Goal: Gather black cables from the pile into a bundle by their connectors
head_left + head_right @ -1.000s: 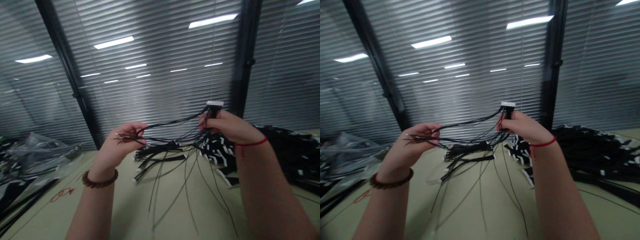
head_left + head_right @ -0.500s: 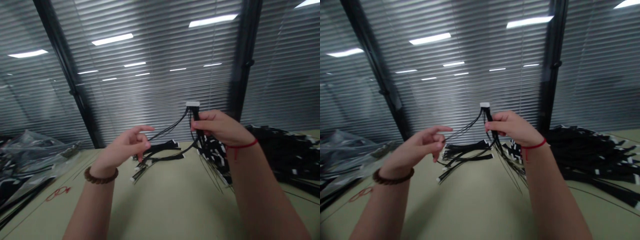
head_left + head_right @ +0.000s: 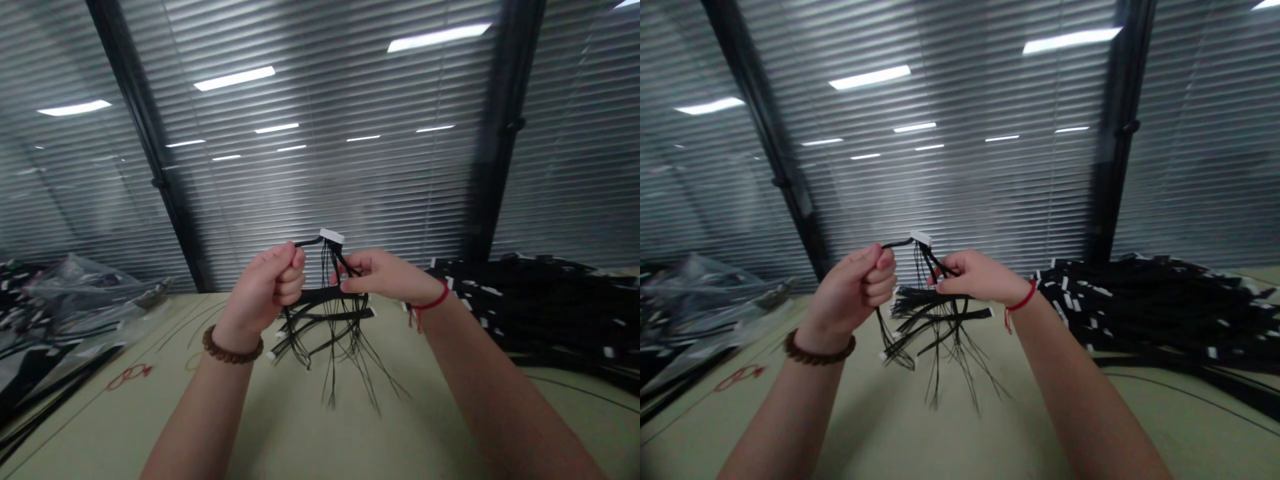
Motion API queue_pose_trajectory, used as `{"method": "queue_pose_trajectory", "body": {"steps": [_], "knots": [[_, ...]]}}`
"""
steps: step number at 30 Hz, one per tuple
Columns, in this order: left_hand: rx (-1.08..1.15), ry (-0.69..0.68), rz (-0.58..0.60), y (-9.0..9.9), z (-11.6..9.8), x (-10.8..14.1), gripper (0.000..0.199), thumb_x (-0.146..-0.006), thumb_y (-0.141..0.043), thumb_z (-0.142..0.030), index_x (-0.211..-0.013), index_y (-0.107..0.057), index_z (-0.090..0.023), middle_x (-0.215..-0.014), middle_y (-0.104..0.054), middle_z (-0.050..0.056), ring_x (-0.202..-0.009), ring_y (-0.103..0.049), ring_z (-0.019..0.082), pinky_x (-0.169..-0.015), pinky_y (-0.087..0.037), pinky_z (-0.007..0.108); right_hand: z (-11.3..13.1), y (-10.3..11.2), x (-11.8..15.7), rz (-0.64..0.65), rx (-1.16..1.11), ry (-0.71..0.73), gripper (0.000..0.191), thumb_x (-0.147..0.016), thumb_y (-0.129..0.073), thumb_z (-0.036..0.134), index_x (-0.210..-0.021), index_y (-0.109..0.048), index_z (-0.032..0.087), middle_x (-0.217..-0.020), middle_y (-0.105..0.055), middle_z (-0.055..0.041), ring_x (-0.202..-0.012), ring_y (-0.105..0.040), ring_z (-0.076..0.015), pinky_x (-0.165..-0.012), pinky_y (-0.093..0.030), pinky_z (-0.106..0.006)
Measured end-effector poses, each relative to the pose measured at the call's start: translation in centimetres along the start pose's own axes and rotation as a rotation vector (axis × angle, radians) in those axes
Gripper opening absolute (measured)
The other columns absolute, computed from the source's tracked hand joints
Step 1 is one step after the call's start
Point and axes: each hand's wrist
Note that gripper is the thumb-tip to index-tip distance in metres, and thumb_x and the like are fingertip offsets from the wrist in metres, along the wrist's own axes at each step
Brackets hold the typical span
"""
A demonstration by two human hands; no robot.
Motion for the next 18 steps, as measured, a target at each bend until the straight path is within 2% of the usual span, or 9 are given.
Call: {"method": "queue_pose_trajectory", "body": {"steps": [5,9,12,13,15,18], "knots": [[0.120,-0.059,-0.058,-0.3,-0.8,0.3,0.031,-0.093,-0.041,-0.027,-0.066,-0.050,-0.016,-0.054,-0.013,-0.010,-0.040,-0.008,0.006,-0.031,-0.015,0.012,-0.5,0.3,0.1,-0.153,0.174,-0.047,0.020,-0.088,-0.055,0.030,-0.094,-0.058,0.011,-0.082,-0.056,-0.0011,-0.068,-0.055,-0.0104,-0.062,-0.048,-0.026],[0.308,-0.139,-0.123,0.3,-2.0,0.8,0.038,-0.095,-0.029,-0.019,-0.066,-0.052,-0.014,-0.051,-0.015,-0.009,-0.036,-0.016,0.005,-0.030,-0.019,0.013,-0.8,0.9,0.5,-0.149,0.188,-0.041,0.019,-0.086,-0.058,0.030,-0.088,-0.057,0.011,-0.072,-0.052,0.0018,-0.059,-0.050,-0.0074,-0.054,-0.044,-0.021],[0.450,-0.115,-0.089,1.1,-2.5,1.0,0.018,-0.081,-0.040,-0.006,-0.081,-0.058,-0.007,-0.050,-0.032,-0.007,-0.037,-0.033,0.004,-0.032,-0.031,0.010,-0.7,1.3,0.9,-0.153,0.140,-0.026,0.023,-0.084,-0.060,0.033,-0.085,-0.056,0.011,-0.067,-0.049,0.0036,-0.054,-0.046,-0.0059,-0.050,-0.040,-0.019],[0.472,-0.092,-0.066,1.3,-2.6,1.0,0.022,-0.072,-0.044,-0.002,-0.088,-0.059,-0.005,-0.053,-0.041,-0.005,-0.041,-0.040,0.004,-0.035,-0.036,0.009,-0.6,1.4,1.0,-0.162,0.117,-0.017,0.025,-0.084,-0.060,0.035,-0.085,-0.057,0.011,-0.066,-0.049,0.0035,-0.053,-0.045,-0.0058,-0.049,-0.040,-0.019],[0.442,-0.053,-0.047,1.5,-2.5,0.9,0.044,-0.059,-0.046,0.006,-0.098,-0.060,-0.005,-0.066,-0.057,0.000,-0.052,-0.052,0.005,-0.045,-0.045,0.008,-0.4,1.4,1.0,-0.197,0.064,-0.001,0.030,-0.088,-0.053,0.041,-0.086,-0.057,0.011,-0.065,-0.048,0.0034,-0.051,-0.044,-0.0056,-0.048,-0.038,-0.019],[0.263,-0.050,-0.078,1.3,-1.8,0.5,0.054,-0.059,-0.050,0.011,-0.104,-0.063,-0.016,-0.084,-0.065,0.003,-0.065,-0.058,0.008,-0.059,-0.051,0.014,-0.2,1.1,0.8,-0.267,-0.006,0.009,0.040,-0.094,-0.040,0.046,-0.088,-0.057,0.011,-0.059,-0.042,0.0048,-0.045,-0.037,-0.0047,-0.043,-0.033,-0.018]]}}
Point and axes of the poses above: each hand's wrist, its own x-axis away from the middle knuckle, its own y-axis out of the back of the hand, z = x × y
